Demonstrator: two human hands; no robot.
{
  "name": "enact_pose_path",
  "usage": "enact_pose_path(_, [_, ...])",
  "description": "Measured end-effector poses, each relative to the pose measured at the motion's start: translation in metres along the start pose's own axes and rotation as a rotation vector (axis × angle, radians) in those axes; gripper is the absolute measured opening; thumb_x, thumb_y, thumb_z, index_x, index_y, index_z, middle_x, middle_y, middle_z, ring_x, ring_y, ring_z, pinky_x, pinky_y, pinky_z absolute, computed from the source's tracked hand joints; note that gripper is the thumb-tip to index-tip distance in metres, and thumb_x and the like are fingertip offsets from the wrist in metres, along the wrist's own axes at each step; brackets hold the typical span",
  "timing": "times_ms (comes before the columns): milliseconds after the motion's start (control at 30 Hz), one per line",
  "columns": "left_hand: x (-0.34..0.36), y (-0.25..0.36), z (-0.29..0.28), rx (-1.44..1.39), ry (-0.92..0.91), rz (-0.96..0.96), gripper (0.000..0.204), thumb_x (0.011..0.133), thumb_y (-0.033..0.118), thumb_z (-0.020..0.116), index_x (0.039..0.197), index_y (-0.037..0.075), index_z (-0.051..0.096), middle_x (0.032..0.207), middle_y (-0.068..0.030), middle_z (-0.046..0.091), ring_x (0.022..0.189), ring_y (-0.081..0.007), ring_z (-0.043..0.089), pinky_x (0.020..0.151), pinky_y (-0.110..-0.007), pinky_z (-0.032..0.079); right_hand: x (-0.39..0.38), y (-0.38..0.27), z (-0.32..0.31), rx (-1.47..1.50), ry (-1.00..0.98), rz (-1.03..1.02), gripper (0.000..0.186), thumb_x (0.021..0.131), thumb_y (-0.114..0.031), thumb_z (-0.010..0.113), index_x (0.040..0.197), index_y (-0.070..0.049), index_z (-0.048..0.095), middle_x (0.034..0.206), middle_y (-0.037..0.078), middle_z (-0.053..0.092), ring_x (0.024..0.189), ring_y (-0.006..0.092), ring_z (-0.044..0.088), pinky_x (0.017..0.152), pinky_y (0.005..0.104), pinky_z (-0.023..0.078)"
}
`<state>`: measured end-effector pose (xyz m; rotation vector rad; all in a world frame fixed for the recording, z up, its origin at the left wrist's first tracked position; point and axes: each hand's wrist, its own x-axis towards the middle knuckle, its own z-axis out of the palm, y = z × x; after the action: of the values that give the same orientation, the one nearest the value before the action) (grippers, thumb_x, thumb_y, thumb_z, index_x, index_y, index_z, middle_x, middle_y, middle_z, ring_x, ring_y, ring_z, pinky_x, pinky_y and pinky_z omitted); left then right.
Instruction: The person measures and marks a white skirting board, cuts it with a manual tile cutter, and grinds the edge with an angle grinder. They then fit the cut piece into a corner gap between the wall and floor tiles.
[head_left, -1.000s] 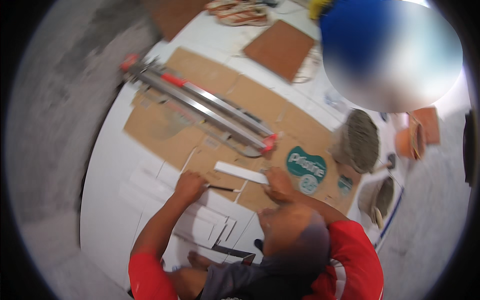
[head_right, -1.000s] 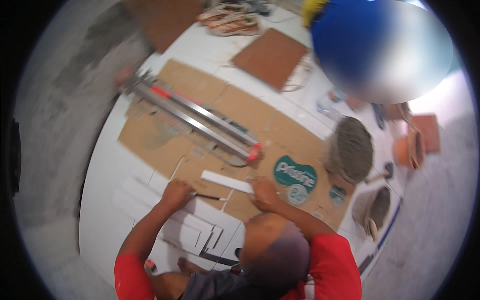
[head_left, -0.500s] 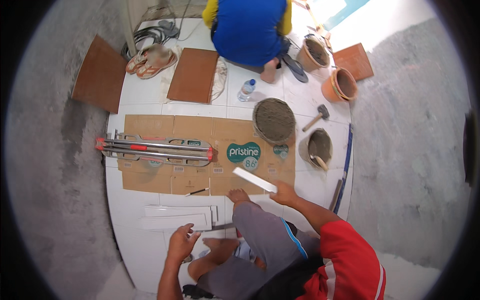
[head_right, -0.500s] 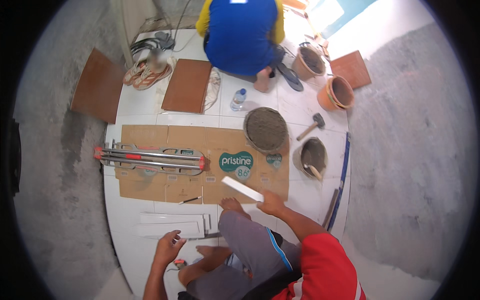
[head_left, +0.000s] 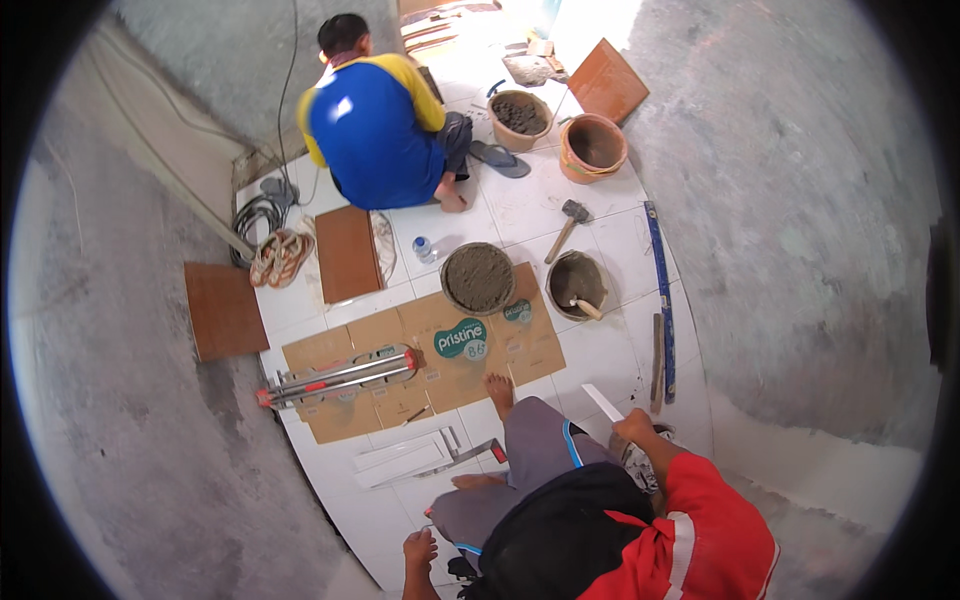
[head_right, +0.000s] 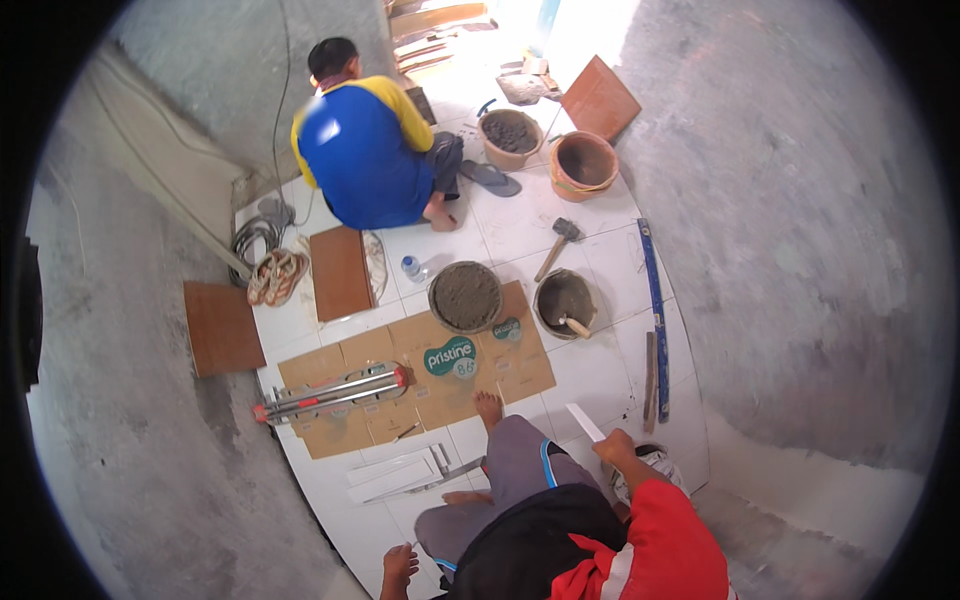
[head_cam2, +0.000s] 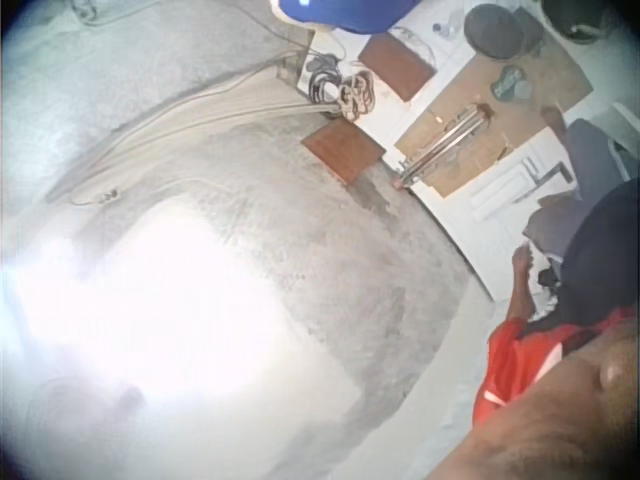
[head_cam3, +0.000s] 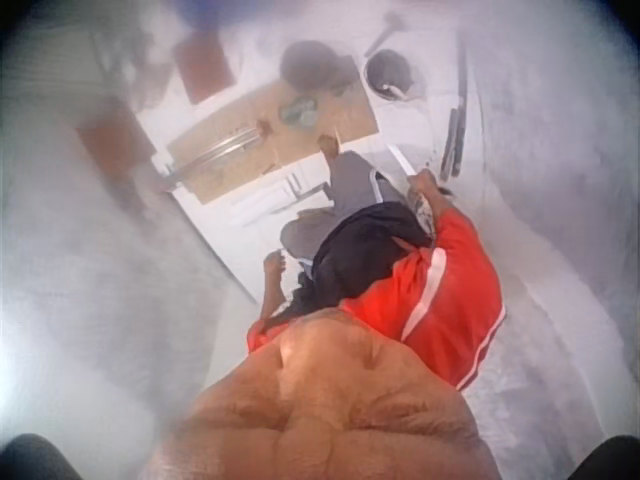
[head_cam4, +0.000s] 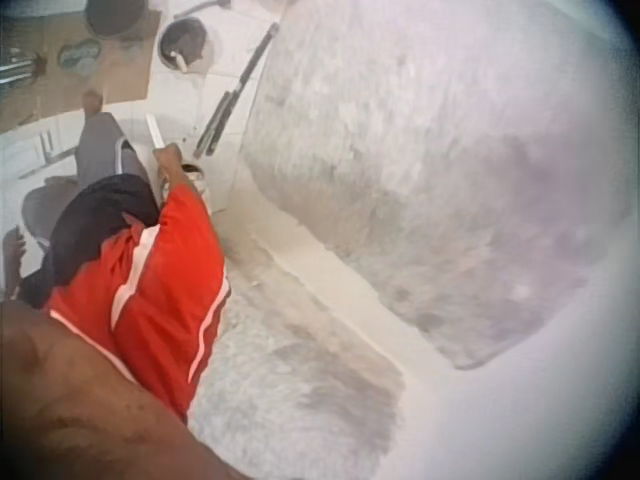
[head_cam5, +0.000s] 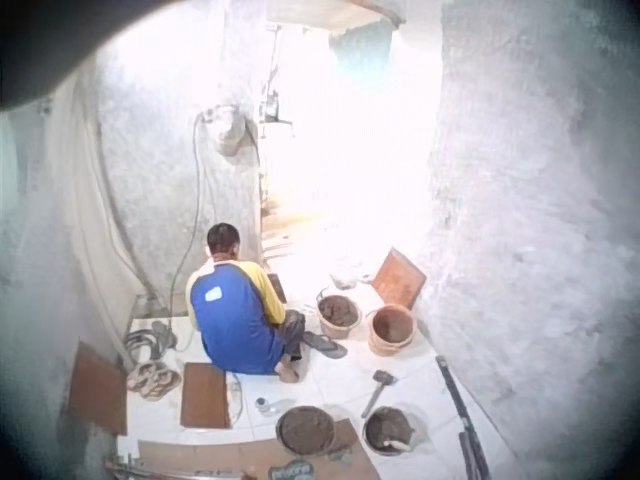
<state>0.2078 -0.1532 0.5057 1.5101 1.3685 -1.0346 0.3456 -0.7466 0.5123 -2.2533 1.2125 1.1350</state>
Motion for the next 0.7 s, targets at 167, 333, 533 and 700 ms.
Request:
enact_pose_path(167, [-0.034, 0.099, 0.000, -0.063, 0.010, 0.179, 0.048, 0.101, 0.036, 0.059, 0.134, 0.000, 0.056, 0.112, -0.0161, 0.068, 0.093, -0.0273, 0.067, 0.076, -0.043, 0.057, 0.005, -0.010, -0.024, 0.191, 0.020, -0.058, 0.053, 0.070, -0.033, 0.075, 0.106, 0.006, 0.072, 0.106, 0.029, 0.072, 0.106, 0.0392, 0.071, 0.093, 0.0413, 0.056])
enact_pose_path(333, [-0.068, 0.234, 0.008, 0.052, -0.010, 0.466, 0.044, 0.102, 0.036, 0.060, 0.128, 0.001, 0.062, 0.105, -0.0120, 0.070, 0.084, -0.0211, 0.067, 0.072, -0.037, 0.057, 0.004, -0.022, -0.032, 0.351, 0.048, -0.088, 0.047, 0.069, -0.031, 0.074, 0.097, 0.006, 0.072, 0.101, 0.027, 0.073, 0.103, 0.0382, 0.071, 0.091, 0.0407, 0.056])
enact_pose_path(533, [-0.072, 0.331, 0.022, 0.226, -0.112, 0.575, 0.043, 0.101, 0.035, 0.060, 0.128, 0.002, 0.063, 0.103, -0.0093, 0.070, 0.082, -0.0175, 0.066, 0.069, -0.033, 0.056, -0.024, 0.007, -0.032, 0.568, 0.070, -0.074, 0.036, 0.072, -0.027, 0.075, 0.084, 0.007, 0.069, 0.076, 0.020, 0.069, 0.070, 0.0321, 0.069, 0.066, 0.0405, 0.055])
enact_pose_path(700, [-0.028, 0.364, 0.018, 0.370, -0.174, 0.435, 0.043, 0.099, 0.038, 0.063, 0.123, 0.003, 0.064, 0.097, -0.0071, 0.067, 0.076, -0.0160, 0.063, 0.064, -0.032, 0.054, -0.063, 0.027, -0.019, 0.963, 0.085, 0.094, 0.031, 0.079, -0.024, 0.078, 0.076, 0.004, 0.066, 0.062, 0.010, 0.059, 0.048, 0.0232, 0.057, 0.045, 0.0397, 0.045])
